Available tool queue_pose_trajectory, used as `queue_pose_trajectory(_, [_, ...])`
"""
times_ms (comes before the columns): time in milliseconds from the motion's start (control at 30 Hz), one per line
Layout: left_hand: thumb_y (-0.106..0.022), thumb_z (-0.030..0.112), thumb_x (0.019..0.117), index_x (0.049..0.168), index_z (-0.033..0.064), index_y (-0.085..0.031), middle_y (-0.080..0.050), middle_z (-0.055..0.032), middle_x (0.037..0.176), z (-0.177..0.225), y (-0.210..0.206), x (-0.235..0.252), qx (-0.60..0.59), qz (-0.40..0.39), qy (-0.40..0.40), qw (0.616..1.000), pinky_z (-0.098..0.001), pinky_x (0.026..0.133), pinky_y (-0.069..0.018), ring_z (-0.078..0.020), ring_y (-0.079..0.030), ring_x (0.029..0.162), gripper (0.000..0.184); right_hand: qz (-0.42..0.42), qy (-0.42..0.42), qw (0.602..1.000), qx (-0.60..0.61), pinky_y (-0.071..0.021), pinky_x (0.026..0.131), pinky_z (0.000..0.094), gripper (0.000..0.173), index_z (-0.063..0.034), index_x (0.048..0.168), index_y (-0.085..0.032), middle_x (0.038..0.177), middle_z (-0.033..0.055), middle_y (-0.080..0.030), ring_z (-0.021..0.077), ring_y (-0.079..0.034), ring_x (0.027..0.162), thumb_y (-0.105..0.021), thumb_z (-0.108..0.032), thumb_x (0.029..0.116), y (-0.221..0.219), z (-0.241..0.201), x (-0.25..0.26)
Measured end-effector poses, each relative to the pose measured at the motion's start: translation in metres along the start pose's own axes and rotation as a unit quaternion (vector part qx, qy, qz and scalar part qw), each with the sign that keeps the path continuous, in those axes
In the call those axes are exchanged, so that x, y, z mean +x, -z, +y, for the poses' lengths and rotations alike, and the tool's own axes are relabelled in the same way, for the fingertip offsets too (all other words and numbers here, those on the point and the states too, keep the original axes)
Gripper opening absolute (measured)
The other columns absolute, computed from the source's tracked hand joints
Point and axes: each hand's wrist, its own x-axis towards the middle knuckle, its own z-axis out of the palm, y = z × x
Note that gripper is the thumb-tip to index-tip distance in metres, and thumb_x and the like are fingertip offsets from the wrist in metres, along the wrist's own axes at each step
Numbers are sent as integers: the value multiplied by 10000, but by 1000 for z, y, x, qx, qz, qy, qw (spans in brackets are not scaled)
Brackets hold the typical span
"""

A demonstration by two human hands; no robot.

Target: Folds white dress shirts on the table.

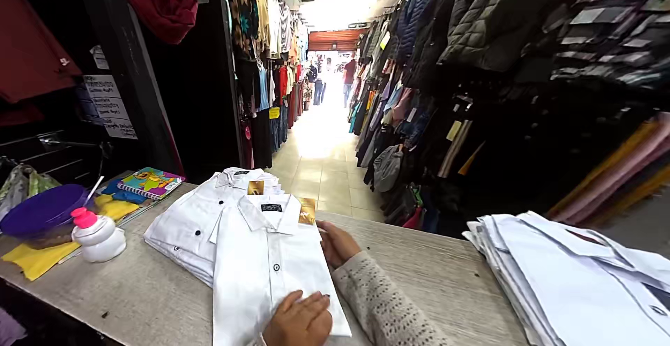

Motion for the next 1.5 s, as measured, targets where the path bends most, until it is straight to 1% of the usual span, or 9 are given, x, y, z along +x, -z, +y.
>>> queue_pose_trajectory(67, [-585, 20, 935, 929, 71, -726, -781, -94, 1059, 16, -14, 0, -49, -36, -32, 998, -385, 939, -565, -207, -745, 1048, 150, 19, -30, 999, 21, -596, 699, 347, 533, -4, 1348, -486, 953, 103, -722, 180, -722, 776, -163, -370, 1136, 39, -11, -15])
queue_pose_trajectory(167, [-584, 10, 944, 948, 81, -719, -777, -77, 1088, 37, -38, 15, -112, -63, -78, 989, -389, 944, -567, -202, -734, 1084, 152, 72, 23, 997, -22, -597, 698, 308, 285, 29, 1348, -475, 987, 94, -689, 138, -703, 781, -416, -64, 1084, 88, -14, -37])
queue_pose_trajectory(300, [-613, 115, 990, 1025, 27, -738, -764, -115, 1127, 68, -52, 46, -229, -158, -57, 959, -458, 973, -556, -251, -722, 1120, 157, 171, 68, 981, -61, -595, 710, 300, 391, 16, 1382, -496, 1038, 119, -708, 134, -708, 803, -537, 67, 996, 142, -18, -62])
queue_pose_trajectory(433, [-538, 11, 982, 1075, -92, -731, -748, -223, 1078, 37, -40, 82, -172, -167, 114, 964, -442, 946, -579, -338, -742, 1023, 237, 224, 95, 964, -108, -579, 795, 297, 304, 57, 1304, -566, 1120, 147, -687, 131, -688, 904, -562, 22, 1001, 169, -18, -71])
queue_pose_trajectory(600, [-473, 134, 1078, 1381, -84, -544, -581, -270, 1390, -77, -45, 109, -137, -340, 458, 810, -459, 1146, -397, -363, -564, 1315, 380, 225, 101, 945, -213, -535, 856, 347, 246, 60, 1205, -637, 1097, 160, -690, 162, -660, 933, -572, 21, 971, 167, -17, -66])
queue_pose_trajectory(867, [-757, 210, 938, 1357, -43, -554, -686, -221, 1218, -117, -98, 105, -219, -266, 575, 742, -505, 1045, -479, -332, -665, 1142, 530, 220, 91, 941, -241, -570, 850, 346, 344, 7, 1273, -638, 1059, 140, -738, 146, -710, 890, -702, -57, 941, 163, -14, -55])
queue_pose_trajectory(1233, [-656, 102, 999, 1163, -24, -720, -671, -195, 1278, -133, -154, 125, -270, -18, 510, 816, -457, 1061, -481, -282, -639, 1204, 216, 245, 119, 915, -297, -504, 1006, 434, 401, 28, 1326, -621, 1228, 198, -683, 258, -663, 1113, -698, -92, 952, 181, -28, 0])
queue_pose_trajectory(1400, [-545, 98, 1051, 1217, -45, -637, -713, -103, 1008, -140, -157, 138, -397, 57, 509, 762, -277, 853, -545, -68, -663, 865, 237, 250, 99, 923, -276, -551, 861, 412, 397, 4, 1298, -644, 1066, 168, -727, 214, -695, 893, -743, -107, 930, 189, -43, 28])
queue_pose_trajectory(1500, [-517, 114, 1063, 1253, -37, -588, -693, -96, 955, -147, -157, 141, -454, 7, 555, 697, -271, 782, -560, -74, -658, 800, 253, 229, 106, 943, -218, -572, 713, 350, 267, -18, 1173, -696, 895, 110, -729, 149, -673, 723, -745, -117, 930, 191, -45, 35])
